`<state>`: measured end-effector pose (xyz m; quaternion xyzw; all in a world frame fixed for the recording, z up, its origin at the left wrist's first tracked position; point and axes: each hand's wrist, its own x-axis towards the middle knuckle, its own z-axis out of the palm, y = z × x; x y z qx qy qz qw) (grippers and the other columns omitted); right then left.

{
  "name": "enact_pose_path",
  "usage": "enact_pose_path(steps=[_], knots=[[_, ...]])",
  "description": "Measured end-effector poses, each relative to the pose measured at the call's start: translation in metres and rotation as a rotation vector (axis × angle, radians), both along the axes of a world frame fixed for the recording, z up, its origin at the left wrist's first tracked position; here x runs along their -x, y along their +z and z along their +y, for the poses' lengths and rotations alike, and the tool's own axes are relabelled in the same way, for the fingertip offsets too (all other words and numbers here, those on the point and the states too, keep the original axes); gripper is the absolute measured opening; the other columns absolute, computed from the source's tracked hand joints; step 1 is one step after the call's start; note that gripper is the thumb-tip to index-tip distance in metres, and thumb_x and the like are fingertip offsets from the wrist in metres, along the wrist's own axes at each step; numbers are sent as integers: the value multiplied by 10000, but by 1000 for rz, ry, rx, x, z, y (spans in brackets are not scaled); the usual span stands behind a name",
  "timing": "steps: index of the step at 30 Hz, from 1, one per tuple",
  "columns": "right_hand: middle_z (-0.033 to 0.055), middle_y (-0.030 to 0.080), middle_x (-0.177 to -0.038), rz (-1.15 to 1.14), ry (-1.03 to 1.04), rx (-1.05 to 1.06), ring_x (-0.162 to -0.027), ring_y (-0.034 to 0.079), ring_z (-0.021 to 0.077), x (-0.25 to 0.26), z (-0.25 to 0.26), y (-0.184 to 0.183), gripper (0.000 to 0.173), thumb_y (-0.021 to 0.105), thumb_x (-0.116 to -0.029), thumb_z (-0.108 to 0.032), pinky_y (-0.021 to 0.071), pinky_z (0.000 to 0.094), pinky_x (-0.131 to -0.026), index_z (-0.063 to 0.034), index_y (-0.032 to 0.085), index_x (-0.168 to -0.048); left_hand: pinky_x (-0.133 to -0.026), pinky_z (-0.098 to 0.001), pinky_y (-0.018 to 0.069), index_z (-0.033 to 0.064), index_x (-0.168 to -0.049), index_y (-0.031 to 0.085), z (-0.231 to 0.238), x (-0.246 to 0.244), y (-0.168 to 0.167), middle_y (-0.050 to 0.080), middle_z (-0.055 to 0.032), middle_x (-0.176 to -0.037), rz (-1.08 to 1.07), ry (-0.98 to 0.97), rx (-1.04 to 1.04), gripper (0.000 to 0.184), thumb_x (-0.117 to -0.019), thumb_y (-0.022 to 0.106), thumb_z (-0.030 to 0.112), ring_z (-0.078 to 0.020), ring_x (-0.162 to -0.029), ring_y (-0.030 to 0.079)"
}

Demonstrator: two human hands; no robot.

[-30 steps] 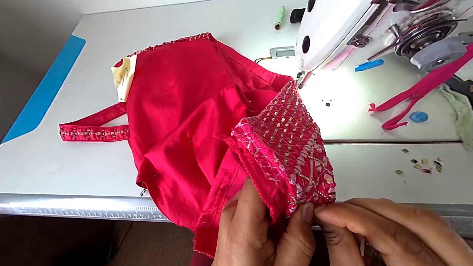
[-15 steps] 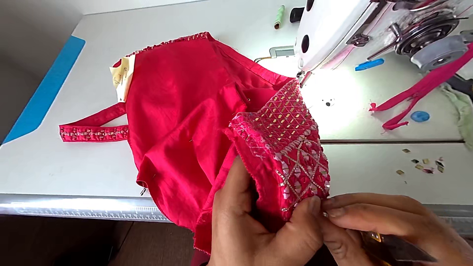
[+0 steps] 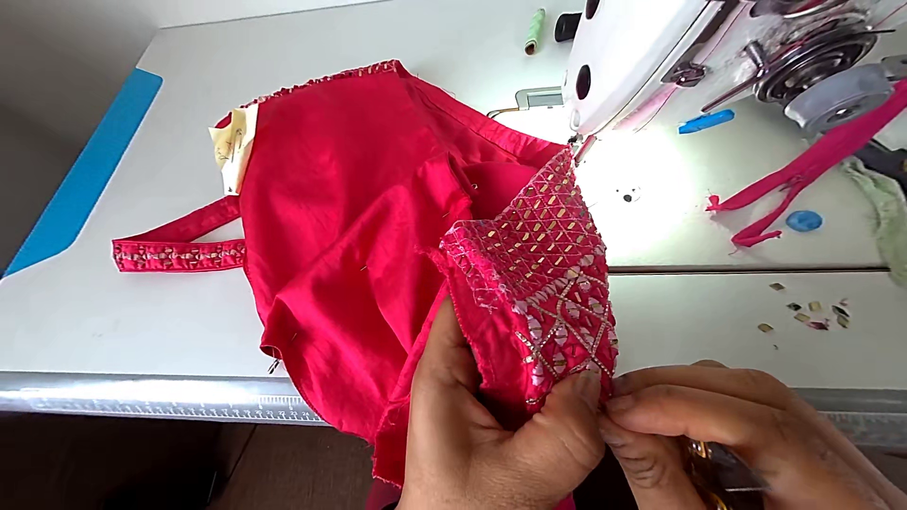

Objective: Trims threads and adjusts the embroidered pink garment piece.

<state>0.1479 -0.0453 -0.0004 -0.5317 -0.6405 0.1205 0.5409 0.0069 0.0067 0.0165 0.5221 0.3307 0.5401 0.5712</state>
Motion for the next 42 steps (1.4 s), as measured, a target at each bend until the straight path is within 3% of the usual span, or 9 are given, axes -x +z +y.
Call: enact_pose_path(steps=[10, 16, 28, 32, 35, 42], knots=[[-28, 655, -985, -51, 17, -76, -943, 610, -7, 0, 5, -4, 41, 628, -1009, -159, 474, 95, -831, -125, 628, -986, -723, -219, 622, 54, -1061, 620, 3, 0, -2, 741, 23, -865, 0, 48, 41, 340, -760, 744, -45, -37, -788, 723], [-40, 661, -1006, -49, 39, -92, -966, 620, 0, -3, 5, -5, 44, 638, -1015, -171, 491, 108, -841, -134, 647, -993, -759, -250, 627, 46, -1081, 639, 7, 4, -4, 746, -17, -902, -80, -40, 81, 323, -794, 750, -51, -67, -820, 731], [-11, 655, -976, -234, -79, -112, -912, 591, 55, -5, 1, -1, 74, 611, -1027, -183, 442, 142, -807, -137, 668, -1018, -761, -248, 630, 44, -1106, 590, 4, 2, -3, 744, -1, -912, -50, -40, 12, 339, -825, 748, -61, -59, -828, 728], [-51, 678, -977, 2, 11, 62, -908, 624, -44, -7, 0, 3, 104, 671, -1010, -245, 490, 78, -780, -141, 672, -1022, -786, -239, 625, 53, -1136, 581, 3, 3, -3, 742, 6, -942, -57, -64, 32, 334, -857, 739, -40, -50, -851, 725], [-65, 674, -971, 95, 41, 57, -903, 636, -55, -8, 1, -1, 107, 694, -996, -242, 513, 67, -763, -143, 660, -1019, -790, -236, 622, 50, -1145, 577, 3, 3, -2, 742, 7, -947, -58, -69, 51, 335, -861, 729, -43, -45, -857, 723], [-46, 679, -986, -90, -38, -60, -943, 621, -8, -7, 2, -2, 79, 650, -1017, -210, 476, 99, -817, -137, 669, -992, -793, -245, 622, 46, -1159, 572, 4, 2, -4, 741, -5, -958, -89, -62, 38, 348, -861, 726, -46, -56, -866, 725]])
